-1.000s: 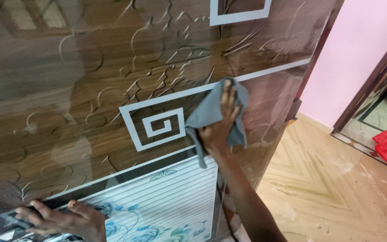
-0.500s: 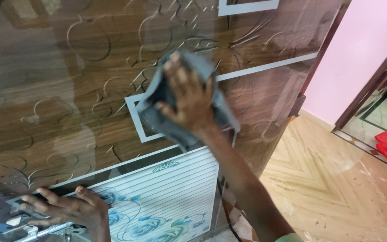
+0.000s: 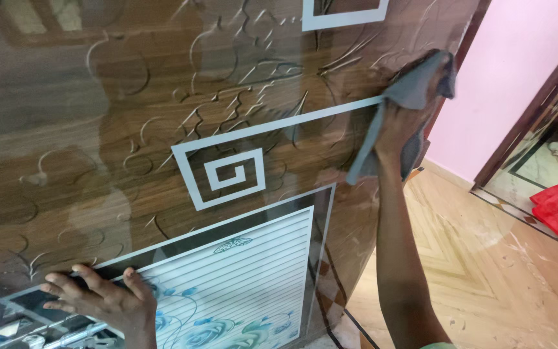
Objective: The person wipes a door using a cloth, cleaning the paneling, handle, and latch area.
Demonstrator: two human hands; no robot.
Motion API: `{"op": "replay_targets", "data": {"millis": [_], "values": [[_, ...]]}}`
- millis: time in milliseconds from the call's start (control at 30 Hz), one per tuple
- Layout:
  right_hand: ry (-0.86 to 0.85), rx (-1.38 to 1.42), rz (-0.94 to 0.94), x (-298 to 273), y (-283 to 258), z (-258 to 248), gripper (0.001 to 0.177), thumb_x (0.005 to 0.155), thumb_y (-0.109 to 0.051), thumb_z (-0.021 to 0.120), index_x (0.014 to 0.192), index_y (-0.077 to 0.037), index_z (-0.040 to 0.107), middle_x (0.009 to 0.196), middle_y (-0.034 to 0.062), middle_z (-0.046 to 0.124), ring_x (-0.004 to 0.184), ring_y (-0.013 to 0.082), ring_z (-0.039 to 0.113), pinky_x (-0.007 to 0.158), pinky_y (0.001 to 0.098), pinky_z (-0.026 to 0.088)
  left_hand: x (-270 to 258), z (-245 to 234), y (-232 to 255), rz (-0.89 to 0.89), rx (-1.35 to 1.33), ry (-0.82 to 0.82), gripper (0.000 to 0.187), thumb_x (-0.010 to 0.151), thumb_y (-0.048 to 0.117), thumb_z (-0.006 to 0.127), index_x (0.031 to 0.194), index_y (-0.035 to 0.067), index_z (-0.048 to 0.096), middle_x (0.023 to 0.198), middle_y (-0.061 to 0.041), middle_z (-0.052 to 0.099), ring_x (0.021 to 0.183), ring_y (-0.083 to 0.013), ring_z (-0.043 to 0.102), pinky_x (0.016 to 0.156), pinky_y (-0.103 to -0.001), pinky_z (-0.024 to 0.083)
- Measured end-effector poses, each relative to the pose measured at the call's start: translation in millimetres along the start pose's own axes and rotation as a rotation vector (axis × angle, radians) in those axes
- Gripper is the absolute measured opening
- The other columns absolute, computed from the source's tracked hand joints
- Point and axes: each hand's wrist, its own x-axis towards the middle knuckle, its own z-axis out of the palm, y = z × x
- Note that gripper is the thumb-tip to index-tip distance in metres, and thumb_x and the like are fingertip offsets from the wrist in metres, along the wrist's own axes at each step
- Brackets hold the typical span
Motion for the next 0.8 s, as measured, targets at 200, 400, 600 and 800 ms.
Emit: {"op": "replay_targets", "data": {"millis": [200, 400, 600, 800], "values": [[0.1, 0.078, 0.071, 1.0, 3.2, 5.5, 0.076, 0.106, -0.069, 0.034, 0.167, -0.025, 0.028, 0.176, 0.0025, 0.019, 0.163, 0.0256, 0.017, 0.134, 0.0551, 0.008, 2.8, -0.2, 3.3, 0.02, -0.027, 0.031, 0.073, 0.111, 0.064, 0.022, 0.17, 0.024, 0.004, 0.177, -0.016, -0.001, 0.165, -0.0395, -0.003, 0.126, -0.068, -0.006], [0.105, 0.107, 0.008, 11.2, -40.7, 19.3, 0.083, 0.103, -0.074, 0.03, 0.168, -0.023, 0.025, 0.176, 0.0042, 0.018, 0.163, 0.0266, 0.016, 0.134, 0.0552, 0.009, 5.7, -8.7, 9.9, 0.019, -0.127, 0.04, 0.076, 0.106, 0.065, 0.019, 0.169, 0.021, 0.014, 0.175, -0.018, 0.005, 0.162, -0.0395, -0.002, 0.128, -0.071, -0.006], [0.026, 0.065, -0.153, -9.9, -121.5, 20.3, 0.097, 0.098, -0.085, 0.023, 0.169, -0.02, 0.02, 0.177, 0.0062, 0.012, 0.161, 0.0291, 0.011, 0.132, 0.0562, 0.008, 5.7, -15.9, 12.8, 0.027, -0.159, 0.035, 0.074, 0.108, 0.063, 0.019, 0.168, 0.021, 0.017, 0.174, -0.019, 0.007, 0.163, -0.039, -0.001, 0.129, -0.07, -0.006], [-0.123, 0.18, -0.171, -48.9, -214.3, 12.9, 0.096, 0.095, -0.083, 0.03, 0.169, -0.022, 0.02, 0.179, 0.0004, 0.011, 0.164, 0.0273, 0.011, 0.133, 0.0641, 0.003, 10.3, -26.2, 19.8, 0.035, -0.219, 0.008, 0.071, 0.111, 0.059, 0.024, 0.168, 0.016, 0.02, 0.173, -0.023, 0.008, 0.162, -0.0403, -0.004, 0.128, -0.07, -0.008]]}}
